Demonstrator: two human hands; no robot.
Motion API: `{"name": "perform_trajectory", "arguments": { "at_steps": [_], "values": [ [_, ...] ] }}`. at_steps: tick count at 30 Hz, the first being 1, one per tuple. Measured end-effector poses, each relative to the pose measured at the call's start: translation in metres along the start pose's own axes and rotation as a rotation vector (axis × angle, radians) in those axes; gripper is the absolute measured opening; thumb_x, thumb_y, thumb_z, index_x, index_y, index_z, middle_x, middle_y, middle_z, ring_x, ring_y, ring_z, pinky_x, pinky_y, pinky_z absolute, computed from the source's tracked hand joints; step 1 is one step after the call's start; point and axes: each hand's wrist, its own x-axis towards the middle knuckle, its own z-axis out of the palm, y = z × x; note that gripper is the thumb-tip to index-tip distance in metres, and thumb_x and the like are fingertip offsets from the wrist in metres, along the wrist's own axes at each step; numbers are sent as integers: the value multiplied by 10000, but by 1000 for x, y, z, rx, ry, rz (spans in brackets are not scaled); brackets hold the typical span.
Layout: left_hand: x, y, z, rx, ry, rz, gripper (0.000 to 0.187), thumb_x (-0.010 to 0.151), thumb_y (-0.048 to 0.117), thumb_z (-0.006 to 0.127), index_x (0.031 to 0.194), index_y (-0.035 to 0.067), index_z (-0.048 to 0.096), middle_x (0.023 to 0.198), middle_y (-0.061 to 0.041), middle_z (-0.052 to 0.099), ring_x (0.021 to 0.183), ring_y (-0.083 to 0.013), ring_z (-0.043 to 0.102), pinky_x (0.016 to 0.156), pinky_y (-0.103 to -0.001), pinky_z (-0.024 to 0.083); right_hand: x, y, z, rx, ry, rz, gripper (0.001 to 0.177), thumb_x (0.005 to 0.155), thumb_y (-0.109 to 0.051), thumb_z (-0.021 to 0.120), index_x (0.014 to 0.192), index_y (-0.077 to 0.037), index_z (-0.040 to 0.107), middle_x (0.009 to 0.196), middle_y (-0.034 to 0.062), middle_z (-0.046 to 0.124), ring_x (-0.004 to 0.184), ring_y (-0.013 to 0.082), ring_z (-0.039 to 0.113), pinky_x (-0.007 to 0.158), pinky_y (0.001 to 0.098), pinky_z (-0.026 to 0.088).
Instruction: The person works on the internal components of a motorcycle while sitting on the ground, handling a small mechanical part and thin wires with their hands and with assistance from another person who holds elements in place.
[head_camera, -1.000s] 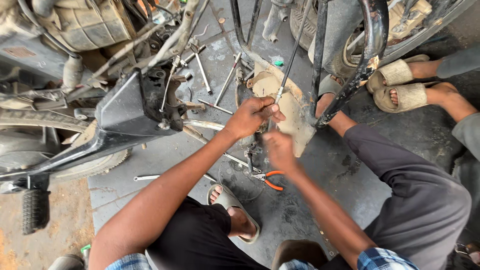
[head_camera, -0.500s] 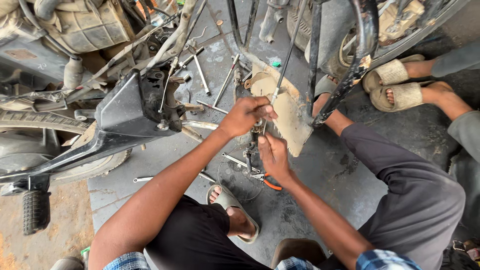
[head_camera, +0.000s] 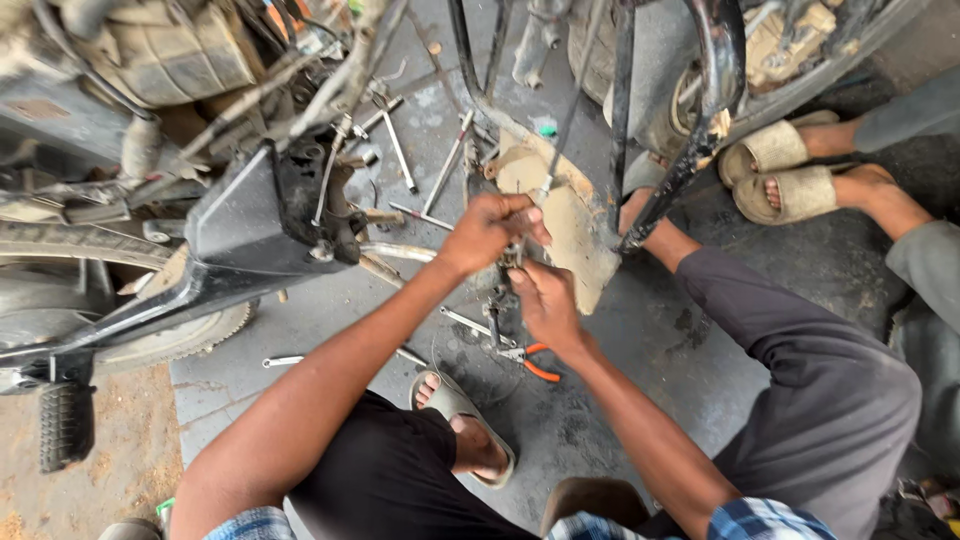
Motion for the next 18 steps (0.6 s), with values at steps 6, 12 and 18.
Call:
{"name": "perform_trajectory", "arguments": {
  "at_steps": [6, 12, 18],
  "values": [
    [1, 5, 5, 31, -5, 20, 249, 1039, 191, 569, 1005, 0, 725, 902, -82, 780, 840, -139, 751, 732, -307, 574, 30, 10, -41, -92, 299, -72, 395, 1085, -242, 547, 758, -25, 495, 607, 52, 478, 543, 149, 493, 551, 339, 376],
    [-1, -7, 4, -93, 71, -51, 278, 1051, 187, 582, 926, -10, 732, 859, -77, 772, 801, -158, 753, 723, -300, 607, -9, -7, 9, 18, 35, 23, 342, 1040, -142, 600, 754, -5, 473, 628, 105, 456, 558, 206, 465, 543, 375, 390],
    [4, -14, 6, -119, 26, -14, 262, 1042, 195, 629, 950, -29, 730, 837, -65, 744, 780, -134, 727, 694, -287, 548, 27, -2, -46, -227, 149, -360, 301, 1113, -156, 599, 837, -35, 612, 764, 116, 580, 717, 253, 588, 652, 384, 460]
  ]
}}
